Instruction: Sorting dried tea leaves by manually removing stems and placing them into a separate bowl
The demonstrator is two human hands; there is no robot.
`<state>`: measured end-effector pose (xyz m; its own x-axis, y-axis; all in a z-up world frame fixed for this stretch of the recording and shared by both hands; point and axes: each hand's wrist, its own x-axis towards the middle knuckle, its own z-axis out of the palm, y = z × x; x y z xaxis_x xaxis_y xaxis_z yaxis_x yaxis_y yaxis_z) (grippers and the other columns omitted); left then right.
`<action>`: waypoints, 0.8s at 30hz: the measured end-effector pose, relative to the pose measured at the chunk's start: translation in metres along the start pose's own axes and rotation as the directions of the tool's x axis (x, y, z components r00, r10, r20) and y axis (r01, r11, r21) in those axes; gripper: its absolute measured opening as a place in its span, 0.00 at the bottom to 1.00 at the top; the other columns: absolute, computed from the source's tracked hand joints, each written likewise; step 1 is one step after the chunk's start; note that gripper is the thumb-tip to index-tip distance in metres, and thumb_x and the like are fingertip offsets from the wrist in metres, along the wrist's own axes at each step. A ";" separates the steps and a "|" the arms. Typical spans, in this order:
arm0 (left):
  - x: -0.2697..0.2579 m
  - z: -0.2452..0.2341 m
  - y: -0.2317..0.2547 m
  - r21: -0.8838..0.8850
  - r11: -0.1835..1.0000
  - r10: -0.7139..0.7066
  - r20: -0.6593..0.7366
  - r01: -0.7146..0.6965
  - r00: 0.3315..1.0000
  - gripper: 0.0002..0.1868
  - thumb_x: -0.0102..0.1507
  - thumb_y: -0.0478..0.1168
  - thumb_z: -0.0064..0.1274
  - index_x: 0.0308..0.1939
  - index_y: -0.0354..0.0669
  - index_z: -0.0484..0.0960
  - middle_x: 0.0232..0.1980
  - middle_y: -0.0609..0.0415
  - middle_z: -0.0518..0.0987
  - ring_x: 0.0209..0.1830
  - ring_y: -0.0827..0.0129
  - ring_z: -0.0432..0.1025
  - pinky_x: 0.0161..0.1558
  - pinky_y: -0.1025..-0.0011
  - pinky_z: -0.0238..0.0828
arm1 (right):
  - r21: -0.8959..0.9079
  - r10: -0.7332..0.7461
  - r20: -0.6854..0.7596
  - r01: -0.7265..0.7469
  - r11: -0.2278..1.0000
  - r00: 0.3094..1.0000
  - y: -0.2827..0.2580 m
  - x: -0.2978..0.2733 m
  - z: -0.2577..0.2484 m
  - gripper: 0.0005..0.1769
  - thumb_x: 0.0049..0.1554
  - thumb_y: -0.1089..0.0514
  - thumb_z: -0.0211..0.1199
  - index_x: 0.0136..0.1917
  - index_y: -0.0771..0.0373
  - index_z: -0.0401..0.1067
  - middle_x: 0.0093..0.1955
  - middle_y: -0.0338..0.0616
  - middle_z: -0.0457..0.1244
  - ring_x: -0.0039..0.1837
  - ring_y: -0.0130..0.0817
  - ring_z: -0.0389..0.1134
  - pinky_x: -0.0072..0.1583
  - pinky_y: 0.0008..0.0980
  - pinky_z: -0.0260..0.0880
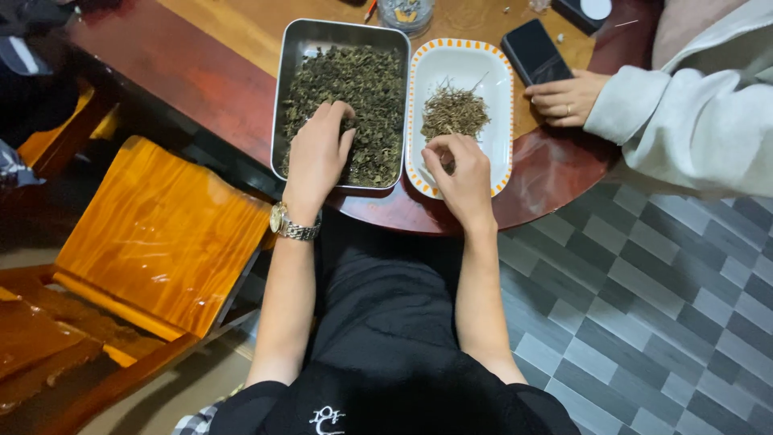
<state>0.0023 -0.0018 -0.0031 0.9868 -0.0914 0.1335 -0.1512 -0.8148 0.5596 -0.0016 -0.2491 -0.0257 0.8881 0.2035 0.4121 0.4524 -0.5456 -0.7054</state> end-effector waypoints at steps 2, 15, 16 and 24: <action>-0.002 0.000 0.001 -0.007 1.000 0.009 -0.008 -0.009 1.000 0.08 0.69 0.37 0.53 0.51 0.46 0.74 0.42 0.45 0.75 0.43 0.35 0.77 0.41 0.39 0.74 | -0.001 0.001 -0.004 -0.001 1.000 1.000 0.000 0.000 0.000 0.04 0.62 0.58 0.69 0.47 0.58 0.76 0.37 0.42 0.66 0.43 0.39 0.68 0.50 0.35 0.70; -0.007 0.003 -0.007 0.012 1.000 0.013 -0.044 -0.012 0.999 0.05 0.72 0.43 0.52 0.44 0.50 0.76 0.38 0.52 0.76 0.46 0.50 0.77 0.43 0.52 0.75 | -0.002 -0.020 -0.005 0.020 1.000 1.000 0.008 -0.001 0.002 0.04 0.62 0.56 0.68 0.46 0.56 0.75 0.37 0.40 0.66 0.42 0.36 0.67 0.49 0.34 0.70; -0.007 0.003 -0.007 0.013 1.000 0.013 -0.041 -0.013 0.999 0.05 0.72 0.43 0.52 0.44 0.50 0.76 0.38 0.52 0.76 0.46 0.50 0.77 0.43 0.52 0.75 | -0.002 -0.017 -0.006 0.017 1.000 1.000 0.008 -0.001 0.003 0.04 0.62 0.56 0.68 0.46 0.56 0.75 0.37 0.40 0.66 0.42 0.36 0.67 0.49 0.34 0.70; -0.007 0.002 -0.006 0.018 0.997 0.078 -0.064 -0.077 0.995 0.05 0.71 0.40 0.52 0.49 0.45 0.79 0.43 0.48 0.75 0.49 0.48 0.75 0.46 0.53 0.75 | 0.007 0.008 0.004 -0.008 1.000 1.000 0.005 -0.001 0.001 0.04 0.63 0.56 0.67 0.46 0.56 0.75 0.37 0.38 0.65 0.42 0.34 0.66 0.49 0.33 0.69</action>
<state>-0.0038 0.0025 -0.0095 0.9663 -0.1175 0.2292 -0.2256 -0.8156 0.5329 -0.0002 -0.2509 -0.0299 0.8918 0.2022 0.4046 0.4461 -0.5415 -0.7126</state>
